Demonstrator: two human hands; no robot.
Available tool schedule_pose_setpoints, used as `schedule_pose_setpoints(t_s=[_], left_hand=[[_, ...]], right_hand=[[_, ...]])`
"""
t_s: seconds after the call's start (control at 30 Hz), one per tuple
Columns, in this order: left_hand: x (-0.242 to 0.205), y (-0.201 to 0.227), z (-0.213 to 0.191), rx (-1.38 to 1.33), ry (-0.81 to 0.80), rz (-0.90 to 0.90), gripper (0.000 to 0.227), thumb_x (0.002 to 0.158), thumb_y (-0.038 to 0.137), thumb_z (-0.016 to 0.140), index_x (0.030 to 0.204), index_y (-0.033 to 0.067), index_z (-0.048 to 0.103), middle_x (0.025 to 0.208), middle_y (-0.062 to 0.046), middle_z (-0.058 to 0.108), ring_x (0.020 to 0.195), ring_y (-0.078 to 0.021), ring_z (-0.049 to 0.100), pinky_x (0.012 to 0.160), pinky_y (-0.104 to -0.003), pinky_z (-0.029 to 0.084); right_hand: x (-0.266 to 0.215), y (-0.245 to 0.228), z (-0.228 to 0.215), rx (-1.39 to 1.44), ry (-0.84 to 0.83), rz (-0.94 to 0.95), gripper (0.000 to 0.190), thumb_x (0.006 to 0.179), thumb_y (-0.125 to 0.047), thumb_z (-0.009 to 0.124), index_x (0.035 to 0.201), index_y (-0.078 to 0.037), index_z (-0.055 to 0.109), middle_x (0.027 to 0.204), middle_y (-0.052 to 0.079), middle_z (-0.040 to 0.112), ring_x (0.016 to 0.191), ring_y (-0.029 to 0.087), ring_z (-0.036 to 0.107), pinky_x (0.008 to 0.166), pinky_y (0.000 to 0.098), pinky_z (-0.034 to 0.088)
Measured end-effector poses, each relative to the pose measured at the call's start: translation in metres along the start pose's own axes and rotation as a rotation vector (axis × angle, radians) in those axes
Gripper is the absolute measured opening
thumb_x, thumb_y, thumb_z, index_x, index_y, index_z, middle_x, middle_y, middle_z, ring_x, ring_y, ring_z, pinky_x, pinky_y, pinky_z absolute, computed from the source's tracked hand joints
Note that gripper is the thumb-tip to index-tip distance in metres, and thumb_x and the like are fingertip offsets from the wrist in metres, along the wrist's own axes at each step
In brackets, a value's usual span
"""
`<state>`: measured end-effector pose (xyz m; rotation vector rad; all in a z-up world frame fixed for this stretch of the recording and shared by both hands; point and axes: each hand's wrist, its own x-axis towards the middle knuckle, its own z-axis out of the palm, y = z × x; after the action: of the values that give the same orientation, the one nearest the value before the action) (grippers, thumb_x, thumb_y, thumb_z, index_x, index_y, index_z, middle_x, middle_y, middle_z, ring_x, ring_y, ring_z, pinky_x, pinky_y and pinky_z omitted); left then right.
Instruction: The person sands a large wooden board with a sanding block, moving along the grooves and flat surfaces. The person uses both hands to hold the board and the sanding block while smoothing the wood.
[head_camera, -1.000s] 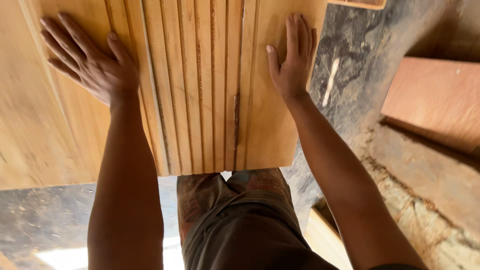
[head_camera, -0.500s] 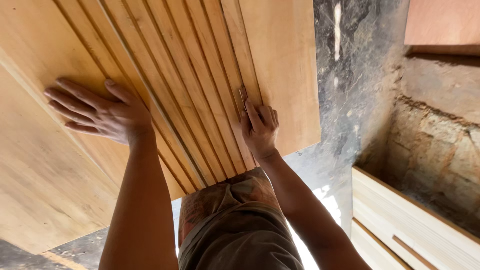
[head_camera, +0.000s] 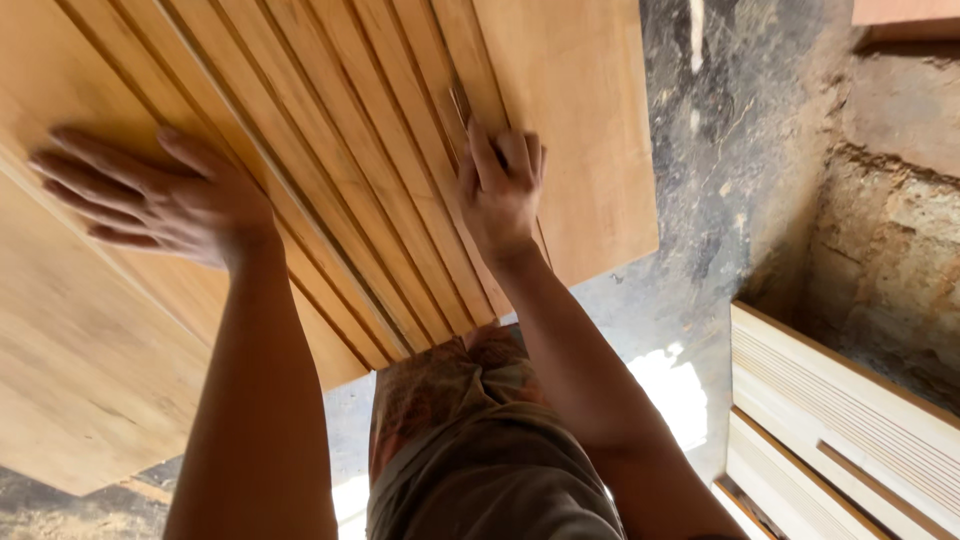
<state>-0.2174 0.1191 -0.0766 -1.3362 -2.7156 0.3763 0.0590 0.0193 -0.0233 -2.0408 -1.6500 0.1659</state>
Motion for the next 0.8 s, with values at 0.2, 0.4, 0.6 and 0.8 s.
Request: schedule_pose_setpoints(t_s=[0.2,0.4,0.6,0.8], left_hand=[[0.003,0.005,-0.008,-0.053,-0.006,0.041,0.079,0.107,0.067,0.005,0.170,0.0207,0.014,0.181,-0.008,0.012,0.169,-0.0308,0.013,0.137,-0.062,0.016],[0.006,0.010,-0.010,-0.057,-0.017,0.033,0.080,0.107,0.065,0.006,0.175,0.0225,0.014,0.180,-0.008,0.011,0.168,-0.0315,0.013,0.136,-0.062,0.016],[0.002,0.008,-0.020,-0.053,-0.024,0.040,0.081,0.107,0.066,0.007,0.175,0.0205,0.013,0.181,-0.009,0.011,0.168,-0.0322,0.013,0.135,-0.063,0.015],[-0.001,0.004,-0.017,-0.092,-0.009,0.044,0.080,0.109,0.067,0.009,0.174,0.0201,0.013,0.180,-0.010,0.011,0.168,-0.0333,0.014,0.135,-0.064,0.016]], right_hand=[[-0.041,-0.003,-0.034,0.007,0.051,0.034,0.026,0.097,-0.003,0.070,0.123,-0.003,0.072,0.096,0.006,0.061,0.088,0.025,0.054,0.082,0.0407,0.046],[0.003,0.003,0.007,-0.073,0.120,-0.017,0.025,0.098,-0.007,0.066,0.123,-0.006,0.071,0.101,0.007,0.061,0.098,0.028,0.056,0.090,0.0442,0.048],[0.037,-0.002,0.015,-0.023,0.030,0.037,0.027,0.099,-0.006,0.068,0.126,-0.006,0.072,0.102,0.009,0.060,0.095,0.028,0.057,0.086,0.0427,0.049],[-0.024,-0.017,-0.028,-0.027,0.072,0.113,0.027,0.095,-0.004,0.070,0.121,-0.005,0.074,0.093,0.005,0.061,0.087,0.027,0.055,0.079,0.0409,0.048]])
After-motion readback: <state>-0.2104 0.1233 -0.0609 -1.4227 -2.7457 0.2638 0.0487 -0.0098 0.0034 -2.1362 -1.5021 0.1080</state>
